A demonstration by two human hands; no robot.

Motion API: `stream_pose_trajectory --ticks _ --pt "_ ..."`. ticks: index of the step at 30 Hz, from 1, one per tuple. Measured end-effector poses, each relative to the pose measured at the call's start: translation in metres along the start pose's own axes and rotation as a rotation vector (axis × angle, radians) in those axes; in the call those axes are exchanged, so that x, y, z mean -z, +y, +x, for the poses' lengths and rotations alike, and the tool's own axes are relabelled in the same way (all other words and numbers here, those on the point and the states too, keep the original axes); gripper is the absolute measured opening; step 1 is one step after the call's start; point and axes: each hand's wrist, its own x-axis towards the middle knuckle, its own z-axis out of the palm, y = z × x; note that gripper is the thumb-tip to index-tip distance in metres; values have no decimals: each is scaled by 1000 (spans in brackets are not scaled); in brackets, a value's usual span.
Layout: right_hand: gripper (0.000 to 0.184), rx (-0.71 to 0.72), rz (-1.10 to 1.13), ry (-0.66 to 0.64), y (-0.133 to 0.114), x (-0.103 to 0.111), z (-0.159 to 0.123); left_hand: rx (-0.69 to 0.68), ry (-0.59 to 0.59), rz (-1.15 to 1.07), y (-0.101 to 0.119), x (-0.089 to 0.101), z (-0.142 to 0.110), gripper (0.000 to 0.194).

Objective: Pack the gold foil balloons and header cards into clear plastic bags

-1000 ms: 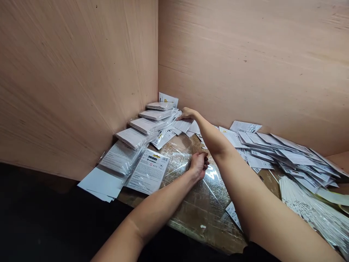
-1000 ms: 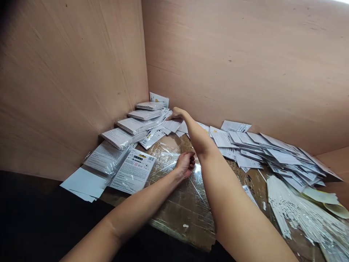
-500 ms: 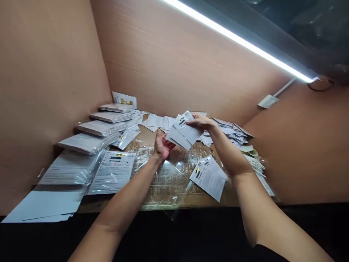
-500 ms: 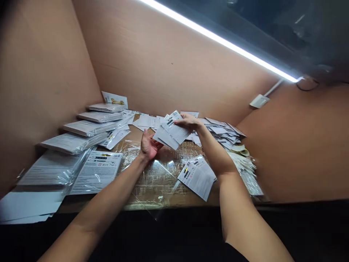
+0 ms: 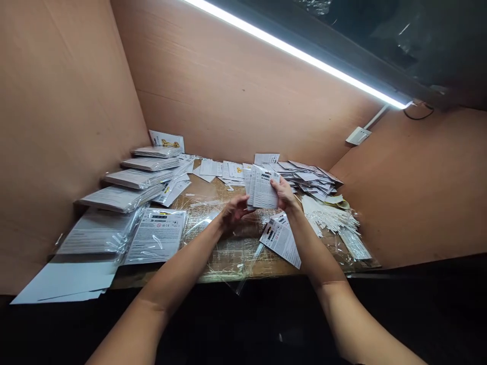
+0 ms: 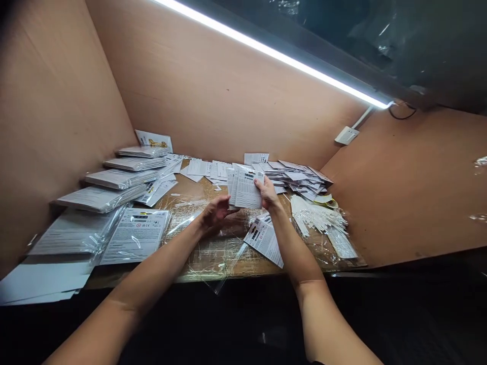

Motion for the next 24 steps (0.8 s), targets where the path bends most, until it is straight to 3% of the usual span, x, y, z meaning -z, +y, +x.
stream_pose_trajectory --ticks 2,5,7,9,13,15,17,21,24 --pt "59 44 -122 -85 1 -7 6 -84 117 -41 2 2 4 48" --pt "48 64 -486 -216 -2 -32 40 -307 522 -43 -6 4 15 42" --pt "42 133 -733 -226 -7 -61 76 -379 764 -29 -14 6 21 34" --pt "40 221 -916 -296 -11 -98 116 -386 897 -4 -21 9 24 25" --pt "68 295 -1294 -624 -11 -183 177 -362 933 61 -28 17 24 22" --pt "84 319 -1471 -715 -5 -220 189 -347 909 88 -29 20 24 21" --pt "80 357 -1543 -795 3 -247 188 -335 878 103 -28 21 24 19" --pt "42 437 -1480 -838 6 -266 178 -340 841 87 -22 22 24 21" --pt "28 469 -1436 -717 -15 -248 185 -352 841 57 -19 21 23 23"
